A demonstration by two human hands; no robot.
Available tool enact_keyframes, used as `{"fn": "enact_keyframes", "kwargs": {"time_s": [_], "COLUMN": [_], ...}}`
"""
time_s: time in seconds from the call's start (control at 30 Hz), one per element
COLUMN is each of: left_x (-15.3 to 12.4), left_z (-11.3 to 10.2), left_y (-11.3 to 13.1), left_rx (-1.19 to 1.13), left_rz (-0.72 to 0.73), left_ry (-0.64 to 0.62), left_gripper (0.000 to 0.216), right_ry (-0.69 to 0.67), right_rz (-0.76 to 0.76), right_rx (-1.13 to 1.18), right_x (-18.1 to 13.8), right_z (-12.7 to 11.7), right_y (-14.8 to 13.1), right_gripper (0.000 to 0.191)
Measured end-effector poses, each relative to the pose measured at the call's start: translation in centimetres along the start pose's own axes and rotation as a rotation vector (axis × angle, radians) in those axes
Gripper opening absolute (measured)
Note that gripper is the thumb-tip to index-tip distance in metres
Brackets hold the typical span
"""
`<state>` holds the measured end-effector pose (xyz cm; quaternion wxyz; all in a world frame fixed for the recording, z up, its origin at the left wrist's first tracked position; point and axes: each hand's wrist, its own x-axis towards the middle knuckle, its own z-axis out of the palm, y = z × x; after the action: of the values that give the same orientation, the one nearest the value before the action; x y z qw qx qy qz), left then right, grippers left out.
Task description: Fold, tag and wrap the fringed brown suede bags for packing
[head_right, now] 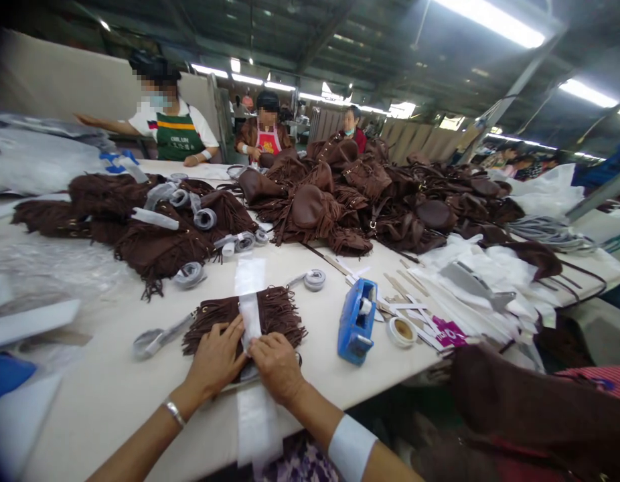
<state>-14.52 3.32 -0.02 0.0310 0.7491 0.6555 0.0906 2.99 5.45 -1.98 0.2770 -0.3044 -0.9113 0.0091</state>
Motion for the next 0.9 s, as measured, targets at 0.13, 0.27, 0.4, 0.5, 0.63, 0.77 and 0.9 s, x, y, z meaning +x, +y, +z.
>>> {"fn": "enact_keyframes", "kwargs": {"time_s": [0.13,0.27,0.4,0.5,0.63,0.77,0.9], "left_x": [-0.1,-0.2,0.0,0.1,0.1,0.1,0.3], "left_z": [0.3,0.3,0.2,0.3,0.3,0.0,-0.3], "left_y": [-0.3,-0.9,-1.6,-1.7,-1.7,-1.7,-1.6], "left_rx": [-0.021,-0.058,-0.095,-0.107,-0.082,-0.055,-0.059], "left_rz": [0.004,0.02,0.034,0.039,0.049,0.063,0.048], "left_ry": [-0.011,-0.028,-0.046,-0.044,-0.037,-0.015,-0.017], "left_gripper": [0.056,0.061,0.069,0.07,0.06,0.056,0.057], "right_ry": [-0.021,-0.022,-0.023,-0.015,0.006,0.01,0.027], "right_rz": [-0.022,-0.044,-0.076,-0.124,-0.171,-0.19,-0.186], "right_rx": [-0.015,-0.046,-0.088,-0.134,-0.169,-0.183,-0.2], "right_x": [-0.2,-0.3,-0.5,-0.6,-0.7,-0.6,-0.6], "right_z": [0.0,-0.1,-0.2,-0.1,0.1,0.0,0.0], "right_y": [0.0,-0.1,0.0,0.1,0.2,0.2,0.2], "right_gripper": [0.014,0.016,0.018,0.018,0.019,0.02,0.02]}}
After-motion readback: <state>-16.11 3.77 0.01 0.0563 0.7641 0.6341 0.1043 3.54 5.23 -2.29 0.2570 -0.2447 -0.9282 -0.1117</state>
